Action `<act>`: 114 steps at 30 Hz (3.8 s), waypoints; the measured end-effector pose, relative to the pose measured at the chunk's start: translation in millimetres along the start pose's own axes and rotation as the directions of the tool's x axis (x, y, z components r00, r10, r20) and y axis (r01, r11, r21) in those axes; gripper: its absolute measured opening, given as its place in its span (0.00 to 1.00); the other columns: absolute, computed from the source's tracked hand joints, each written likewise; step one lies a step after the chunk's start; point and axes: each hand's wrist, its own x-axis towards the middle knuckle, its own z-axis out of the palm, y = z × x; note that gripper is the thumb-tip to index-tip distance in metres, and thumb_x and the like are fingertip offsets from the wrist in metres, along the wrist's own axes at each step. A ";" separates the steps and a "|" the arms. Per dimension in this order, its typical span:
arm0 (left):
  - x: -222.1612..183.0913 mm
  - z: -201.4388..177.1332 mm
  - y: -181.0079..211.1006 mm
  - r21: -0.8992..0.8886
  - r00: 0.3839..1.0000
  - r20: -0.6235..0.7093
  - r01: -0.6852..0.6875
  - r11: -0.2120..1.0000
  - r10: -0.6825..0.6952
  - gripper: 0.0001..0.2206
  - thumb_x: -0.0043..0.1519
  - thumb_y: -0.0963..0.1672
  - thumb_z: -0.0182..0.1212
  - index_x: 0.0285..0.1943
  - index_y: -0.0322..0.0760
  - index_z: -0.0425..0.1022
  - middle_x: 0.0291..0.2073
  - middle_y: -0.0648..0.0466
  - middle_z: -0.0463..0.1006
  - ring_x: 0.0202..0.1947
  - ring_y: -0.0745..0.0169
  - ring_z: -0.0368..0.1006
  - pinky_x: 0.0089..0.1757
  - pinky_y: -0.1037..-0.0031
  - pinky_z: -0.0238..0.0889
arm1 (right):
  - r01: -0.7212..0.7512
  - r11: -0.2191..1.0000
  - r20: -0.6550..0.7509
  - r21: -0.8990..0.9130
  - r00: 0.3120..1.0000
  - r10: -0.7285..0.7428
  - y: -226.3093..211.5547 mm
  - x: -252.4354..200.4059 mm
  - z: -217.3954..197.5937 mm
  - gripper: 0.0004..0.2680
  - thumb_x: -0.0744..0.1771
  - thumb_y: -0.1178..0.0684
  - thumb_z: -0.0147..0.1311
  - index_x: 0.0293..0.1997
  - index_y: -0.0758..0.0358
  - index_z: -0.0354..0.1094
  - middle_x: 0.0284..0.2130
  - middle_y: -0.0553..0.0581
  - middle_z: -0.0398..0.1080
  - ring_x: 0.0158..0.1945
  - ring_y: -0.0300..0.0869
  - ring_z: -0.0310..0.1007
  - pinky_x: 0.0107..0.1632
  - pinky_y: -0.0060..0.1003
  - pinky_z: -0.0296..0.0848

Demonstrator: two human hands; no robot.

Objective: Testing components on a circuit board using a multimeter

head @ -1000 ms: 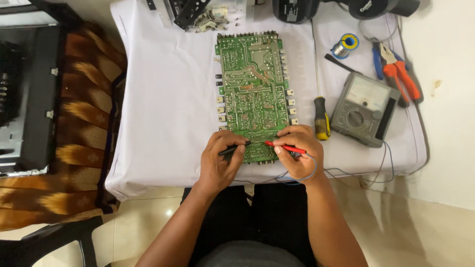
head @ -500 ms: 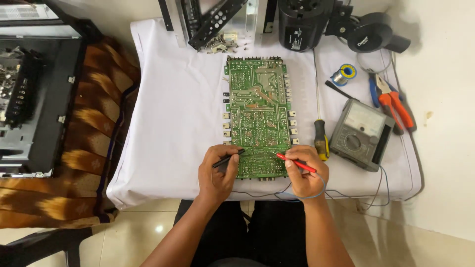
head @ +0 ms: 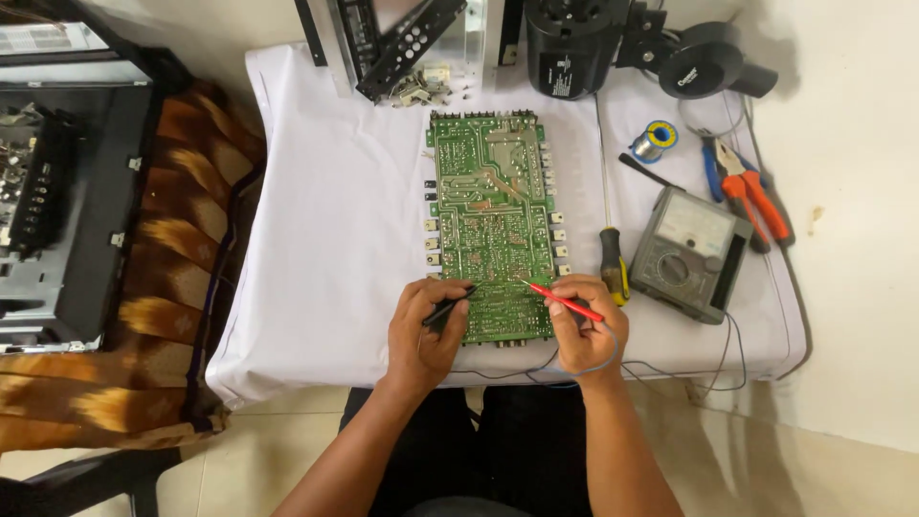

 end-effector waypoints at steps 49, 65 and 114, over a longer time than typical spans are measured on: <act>0.7 -2.5 0.0 0.100 0.995 0.103 0.001 0.995 -0.011 0.05 0.64 0.40 0.63 0.47 0.38 0.80 0.44 0.51 0.85 0.42 0.47 0.77 0.46 0.63 0.71 | 0.085 0.971 0.112 -0.222 0.992 -0.062 -8.4 8.8 5.9 0.05 0.67 0.57 0.60 0.44 0.65 0.78 0.37 0.58 0.74 0.48 0.51 0.75 0.56 0.43 0.72; 6.8 -2.5 2.2 0.125 0.998 0.070 0.002 0.992 -0.011 0.09 0.64 0.41 0.64 0.51 0.35 0.82 0.42 0.46 0.81 0.47 0.44 0.79 0.50 0.62 0.72 | 0.092 0.971 0.129 -0.221 0.990 -0.065 -12.4 14.8 9.2 0.04 0.67 0.58 0.60 0.44 0.64 0.78 0.37 0.60 0.74 0.43 0.52 0.76 0.50 0.43 0.74; 5.0 -1.1 -3.0 0.152 0.984 0.151 -0.120 0.981 0.097 0.06 0.65 0.41 0.63 0.49 0.37 0.81 0.42 0.50 0.84 0.43 0.48 0.79 0.51 0.65 0.68 | 0.045 0.988 0.120 -0.149 0.992 -0.028 -10.1 9.5 8.4 0.05 0.68 0.61 0.58 0.44 0.69 0.79 0.33 0.60 0.76 0.42 0.49 0.77 0.50 0.42 0.75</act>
